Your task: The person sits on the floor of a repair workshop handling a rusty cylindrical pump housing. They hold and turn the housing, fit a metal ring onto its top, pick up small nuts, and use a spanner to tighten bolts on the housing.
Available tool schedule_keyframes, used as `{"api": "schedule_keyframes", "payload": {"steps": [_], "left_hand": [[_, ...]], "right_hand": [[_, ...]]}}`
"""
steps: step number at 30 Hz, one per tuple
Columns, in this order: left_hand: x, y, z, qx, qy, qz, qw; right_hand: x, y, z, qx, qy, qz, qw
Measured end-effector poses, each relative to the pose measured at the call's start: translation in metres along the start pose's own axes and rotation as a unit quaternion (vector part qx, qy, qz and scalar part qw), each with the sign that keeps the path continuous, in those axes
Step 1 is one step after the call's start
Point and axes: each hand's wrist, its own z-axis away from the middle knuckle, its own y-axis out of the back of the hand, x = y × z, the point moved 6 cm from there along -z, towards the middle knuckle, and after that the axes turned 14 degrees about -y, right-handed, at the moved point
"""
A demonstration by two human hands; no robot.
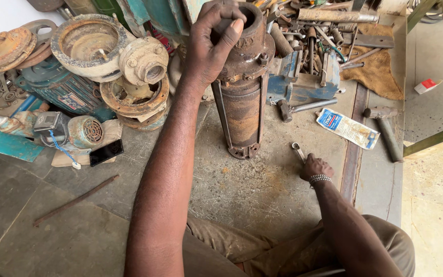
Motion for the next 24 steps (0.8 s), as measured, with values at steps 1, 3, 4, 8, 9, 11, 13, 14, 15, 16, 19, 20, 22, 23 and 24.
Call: {"api": "schedule_keyframes", "payload": {"steps": [1, 3, 4, 8, 9, 11, 13, 14, 15, 16, 19, 20, 22, 23, 24], "left_hand": [[0.01, 0.002, -0.004, -0.016, -0.02, -0.051, 0.998], [0.029, 0.006, -0.016, -0.044, -0.063, -0.134, 0.988], [0.038, 0.006, -0.021, -0.056, -0.083, -0.164, 0.981], [0.042, -0.011, -0.019, -0.082, 0.018, -0.144, 0.986], [0.045, -0.013, -0.017, -0.072, 0.005, -0.199, 0.977], [0.05, -0.016, -0.013, -0.053, -0.023, -0.304, 0.951], [0.049, -0.02, -0.01, -0.05, -0.037, -0.288, 0.956], [0.049, -0.02, -0.009, -0.048, -0.042, -0.28, 0.958], [0.05, -0.019, -0.009, -0.046, -0.062, -0.278, 0.957], [0.053, -0.018, -0.008, -0.045, -0.082, -0.277, 0.956], [0.054, -0.013, -0.006, -0.062, -0.086, -0.269, 0.957], [0.054, -0.011, -0.004, -0.072, -0.078, -0.263, 0.959], [0.055, -0.01, -0.002, -0.079, -0.085, -0.271, 0.956], [0.055, -0.01, -0.001, -0.083, -0.088, -0.275, 0.954], [0.054, -0.011, 0.0, -0.081, -0.086, -0.272, 0.955]], "right_hand": [[0.0, 0.0, 0.004, 0.0, 0.002, 0.005, 1.0], [-0.002, 0.002, 0.009, 0.001, 0.01, 0.013, 1.0], [-0.005, 0.005, 0.01, 0.008, 0.02, 0.013, 1.0], [-0.015, 0.032, 0.008, 0.034, 0.069, -0.088, 0.993], [-0.017, 0.042, 0.005, 0.039, 0.084, -0.138, 0.986], [-0.022, 0.066, 0.001, -0.044, 0.163, -0.4, 0.901], [-0.017, 0.1, 0.005, -0.053, 0.239, -0.666, 0.705], [-0.008, 0.117, 0.007, 0.015, 0.251, -0.704, 0.664], [0.003, 0.131, 0.012, 0.082, 0.262, -0.736, 0.619], [0.013, 0.138, 0.018, 0.084, 0.267, -0.779, 0.561], [0.034, 0.149, 0.031, 0.016, 0.239, -0.876, 0.418], [0.039, 0.149, 0.036, -0.018, 0.22, -0.901, 0.374], [0.043, 0.152, 0.048, -0.081, 0.211, -0.932, 0.283], [0.044, 0.153, 0.055, -0.111, 0.207, -0.943, 0.235], [0.046, 0.156, 0.062, -0.101, 0.205, -0.947, 0.227]]}}
